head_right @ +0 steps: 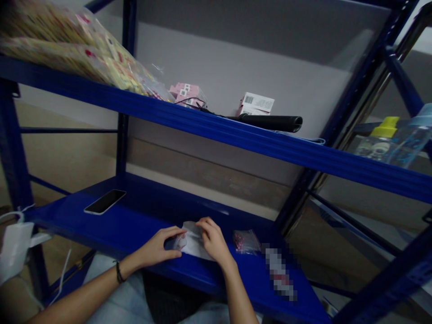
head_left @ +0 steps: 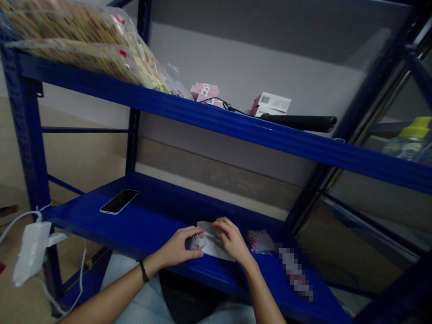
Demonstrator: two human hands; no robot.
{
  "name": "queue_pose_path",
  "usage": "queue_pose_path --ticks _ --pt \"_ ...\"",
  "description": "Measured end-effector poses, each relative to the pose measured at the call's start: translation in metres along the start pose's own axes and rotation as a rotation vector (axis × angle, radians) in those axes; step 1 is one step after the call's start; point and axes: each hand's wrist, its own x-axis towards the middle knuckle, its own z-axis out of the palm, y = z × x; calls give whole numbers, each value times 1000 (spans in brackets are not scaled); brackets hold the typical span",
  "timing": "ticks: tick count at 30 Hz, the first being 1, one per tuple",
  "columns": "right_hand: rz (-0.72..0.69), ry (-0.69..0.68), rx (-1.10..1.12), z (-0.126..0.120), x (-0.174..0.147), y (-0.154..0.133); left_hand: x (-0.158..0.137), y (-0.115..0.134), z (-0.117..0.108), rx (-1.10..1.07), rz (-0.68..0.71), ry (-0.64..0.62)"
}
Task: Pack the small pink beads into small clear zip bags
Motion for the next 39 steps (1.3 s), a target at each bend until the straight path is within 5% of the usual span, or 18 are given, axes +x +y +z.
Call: queue_pose_path --ticks 7,19,33,39 --pt "319 4 -374 19 11 73 3 -11 2 9 -14 20" --pt "451 -110 -574 44 34 72 2 -15 -2 7 49 -5" --pt "370 -80 -500 27 41 48 1 -13 -2 30 2 12" --pt "75 -108 -2 3 39 -2 3 -5 -2 11 5 32"
